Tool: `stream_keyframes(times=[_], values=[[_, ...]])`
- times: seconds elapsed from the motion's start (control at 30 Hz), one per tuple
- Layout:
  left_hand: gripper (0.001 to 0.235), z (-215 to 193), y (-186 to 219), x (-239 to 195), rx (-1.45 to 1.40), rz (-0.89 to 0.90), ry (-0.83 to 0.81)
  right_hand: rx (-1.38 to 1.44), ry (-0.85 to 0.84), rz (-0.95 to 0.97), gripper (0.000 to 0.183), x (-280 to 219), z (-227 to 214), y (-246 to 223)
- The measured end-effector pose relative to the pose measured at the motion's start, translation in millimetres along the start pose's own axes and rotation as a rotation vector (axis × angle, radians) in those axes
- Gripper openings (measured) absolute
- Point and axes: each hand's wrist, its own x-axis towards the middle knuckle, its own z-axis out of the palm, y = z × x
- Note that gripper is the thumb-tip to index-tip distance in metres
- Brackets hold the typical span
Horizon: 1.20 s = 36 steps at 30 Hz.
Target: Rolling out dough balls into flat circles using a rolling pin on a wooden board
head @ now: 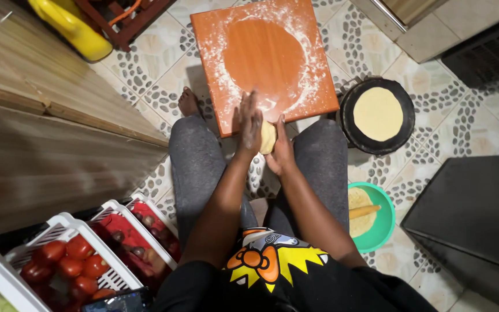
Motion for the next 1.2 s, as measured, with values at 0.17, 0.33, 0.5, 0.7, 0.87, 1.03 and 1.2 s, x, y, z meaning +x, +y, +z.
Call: stream_keyframes(times=[0.17, 0.33, 0.5, 0.7, 0.87, 1.03, 1.2], values=[[0.063, 133.9, 8.9, -39.7, -0.962, -0.106, 0.085, -0.081, 0.097, -0.31, 0.051, 91.4, -119.3, 18.0], [0.057, 61.3, 20.5, -24.9, -1.215, -0.243, -0.002, -0.131, 0.075, -0.318, 0.05, 18.1, -10.0, -3.2], [0.057, -9.6, 10.7, -4.5, -1.533, -0.472, -0.149, -0.142, 0.077, -0.356, 0.05, 26.3, -18.0, -10.8], [0.105, -55.7, -7.8, 43.2, -2.627, -1.027, -0.475, -0.998, -0.234, -0.685, 0.058, -8.4, 46.5, -48.6], [0.063, -42.7, -28.2, 69.4, -3.126, -0.57, -0.527, -0.784, -0.148, -0.91, 0.047, 23.5, 49.3, -78.4], [0.051, -64.6, -13.6, 73.6, -2.924, -0.704, -0.405, -1.504, -0.174, -1.062, 0.051, 45.9, 89.5, -57.3], [0.053, -17.7, -27.1, 66.2, -3.007, -0.693, -0.413, -0.424, -0.54, -0.231, 0.064, 145.3, 24.7, -60.8]])
